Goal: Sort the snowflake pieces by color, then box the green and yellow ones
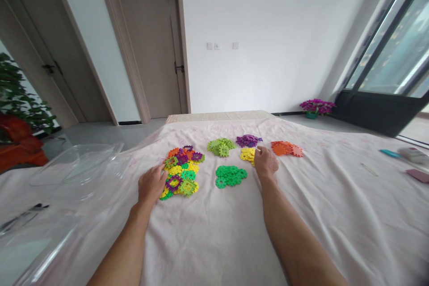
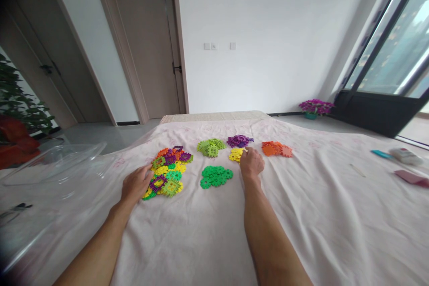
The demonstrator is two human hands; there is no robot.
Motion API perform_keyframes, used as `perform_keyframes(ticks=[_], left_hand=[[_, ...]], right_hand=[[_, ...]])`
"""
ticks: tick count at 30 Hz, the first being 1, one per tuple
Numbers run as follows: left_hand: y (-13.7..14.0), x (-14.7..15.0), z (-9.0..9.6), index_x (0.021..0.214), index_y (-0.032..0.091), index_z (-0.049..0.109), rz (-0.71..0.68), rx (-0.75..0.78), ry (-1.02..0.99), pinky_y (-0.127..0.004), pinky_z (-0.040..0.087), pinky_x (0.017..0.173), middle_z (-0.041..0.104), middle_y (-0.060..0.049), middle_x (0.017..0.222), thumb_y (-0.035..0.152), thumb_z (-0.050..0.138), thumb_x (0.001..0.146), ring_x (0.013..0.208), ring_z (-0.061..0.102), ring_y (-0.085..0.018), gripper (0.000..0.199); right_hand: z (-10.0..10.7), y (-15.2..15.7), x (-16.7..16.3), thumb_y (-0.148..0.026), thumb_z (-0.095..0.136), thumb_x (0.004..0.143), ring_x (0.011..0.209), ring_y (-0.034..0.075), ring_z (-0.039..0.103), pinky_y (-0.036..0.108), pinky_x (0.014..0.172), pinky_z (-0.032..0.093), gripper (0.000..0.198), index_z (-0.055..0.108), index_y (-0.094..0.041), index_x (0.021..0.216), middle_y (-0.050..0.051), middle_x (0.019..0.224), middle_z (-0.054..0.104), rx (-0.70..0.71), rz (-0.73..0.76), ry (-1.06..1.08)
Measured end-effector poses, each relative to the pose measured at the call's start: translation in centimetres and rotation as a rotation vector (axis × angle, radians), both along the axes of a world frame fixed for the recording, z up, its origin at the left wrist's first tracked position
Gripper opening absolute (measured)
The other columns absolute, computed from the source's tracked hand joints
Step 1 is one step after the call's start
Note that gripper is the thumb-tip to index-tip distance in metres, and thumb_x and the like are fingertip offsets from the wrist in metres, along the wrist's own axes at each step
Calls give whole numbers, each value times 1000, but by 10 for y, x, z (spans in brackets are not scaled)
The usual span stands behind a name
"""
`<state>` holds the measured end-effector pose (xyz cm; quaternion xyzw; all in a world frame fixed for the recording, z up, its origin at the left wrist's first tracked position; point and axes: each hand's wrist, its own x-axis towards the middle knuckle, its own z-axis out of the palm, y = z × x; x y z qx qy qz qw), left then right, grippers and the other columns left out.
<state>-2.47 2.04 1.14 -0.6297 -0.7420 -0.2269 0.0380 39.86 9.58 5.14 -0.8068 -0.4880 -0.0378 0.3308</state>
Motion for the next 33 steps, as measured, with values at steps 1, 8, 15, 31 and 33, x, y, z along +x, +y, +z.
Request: perform_keyframes(ticks=[1,8,15,31,33], left_hand=[[0,0,0,129,23,59,-1,-1,4,-33,37,106,64,-5,133,37,39,95,124,56,-20,41],[-2,1,2,129,23,59,2,-3,18,-32,37,105,64,-5,132,37,39,96,123,56,-19,40],[-3,1,2,128,23,59,-3,-6,22,-33,37,106,64,-6,133,36,41,96,123,56,-20,39],[-1,1,2,128,23,59,-3,-9,3,-34,36,107,63,-5,134,37,40,96,125,55,-21,40],[-2,1,3,128,23,59,-6,-13,-1,-34,36,106,63,-5,134,36,40,96,125,55,-21,39]], right_hand=[[1,0,-6,-32,46,92,101,23,61,33,84,42,36,70,-24,119,10,112,69,28,33,-1],[12,-20,-89,-26,51,92,95,18,60,26,83,40,24,74,-23,96,5,97,70,95,702,-116],[11,-60,-157,-48,63,89,92,18,60,28,84,40,31,72,-24,108,4,98,70,-14,1191,-210],[2,-66,-167,-24,63,84,93,16,61,24,80,45,46,57,-26,130,3,114,63,-9,1174,-132],[3,-60,-162,-23,57,88,88,15,62,23,77,45,35,62,-24,123,3,107,64,-1,1087,-90]])
